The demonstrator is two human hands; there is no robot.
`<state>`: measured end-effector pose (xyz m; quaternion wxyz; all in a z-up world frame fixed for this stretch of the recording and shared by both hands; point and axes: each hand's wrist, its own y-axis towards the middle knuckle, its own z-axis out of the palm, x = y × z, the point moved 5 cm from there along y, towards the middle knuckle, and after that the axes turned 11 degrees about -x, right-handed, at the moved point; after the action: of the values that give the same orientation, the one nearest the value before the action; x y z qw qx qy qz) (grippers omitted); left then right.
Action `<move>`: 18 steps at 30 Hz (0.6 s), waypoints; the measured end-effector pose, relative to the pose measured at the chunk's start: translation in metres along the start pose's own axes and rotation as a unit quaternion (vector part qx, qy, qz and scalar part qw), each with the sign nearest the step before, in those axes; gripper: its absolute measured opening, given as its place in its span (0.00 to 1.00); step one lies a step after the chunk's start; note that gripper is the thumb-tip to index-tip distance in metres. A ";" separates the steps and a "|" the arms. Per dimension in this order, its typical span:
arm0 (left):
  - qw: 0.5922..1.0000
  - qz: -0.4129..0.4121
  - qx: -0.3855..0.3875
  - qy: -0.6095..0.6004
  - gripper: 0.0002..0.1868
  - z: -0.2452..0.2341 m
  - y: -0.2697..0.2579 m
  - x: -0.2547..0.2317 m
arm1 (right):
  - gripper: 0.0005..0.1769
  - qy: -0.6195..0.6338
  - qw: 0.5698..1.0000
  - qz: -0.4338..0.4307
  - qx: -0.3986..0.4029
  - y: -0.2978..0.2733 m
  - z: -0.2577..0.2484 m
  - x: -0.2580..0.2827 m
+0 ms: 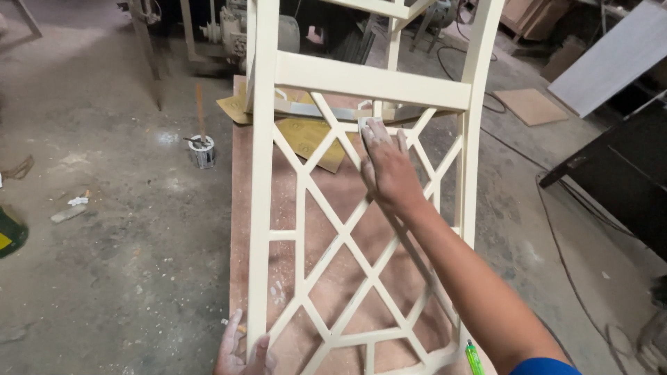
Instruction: Sanding the intricate wooden frame of a chair back with sandpaper to smooth the surface.
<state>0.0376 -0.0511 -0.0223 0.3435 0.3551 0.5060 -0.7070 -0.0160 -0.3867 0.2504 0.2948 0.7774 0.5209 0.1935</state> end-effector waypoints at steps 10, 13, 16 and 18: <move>0.983 0.179 -0.019 0.013 0.48 0.000 0.022 0.031 | 0.33 -0.013 1.000 -0.021 -0.019 0.015 0.000 -0.003; 0.987 0.161 -0.012 0.004 0.47 -0.006 0.017 0.032 | 0.33 -0.016 1.000 0.012 -0.015 0.017 -0.007 0.003; 0.982 0.188 -0.020 -0.008 0.47 -0.002 0.030 0.048 | 0.34 -0.039 0.999 0.033 -0.001 -0.005 -0.004 0.009; 0.966 0.253 -0.046 -0.015 0.49 -0.003 0.034 0.045 | 0.36 -0.049 0.998 0.029 0.002 -0.003 -0.003 0.005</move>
<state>0.0439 -0.0624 -0.0777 0.5345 0.4449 0.4265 -0.5783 -0.0182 -0.3805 0.2508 0.3127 0.8015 0.4830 0.1629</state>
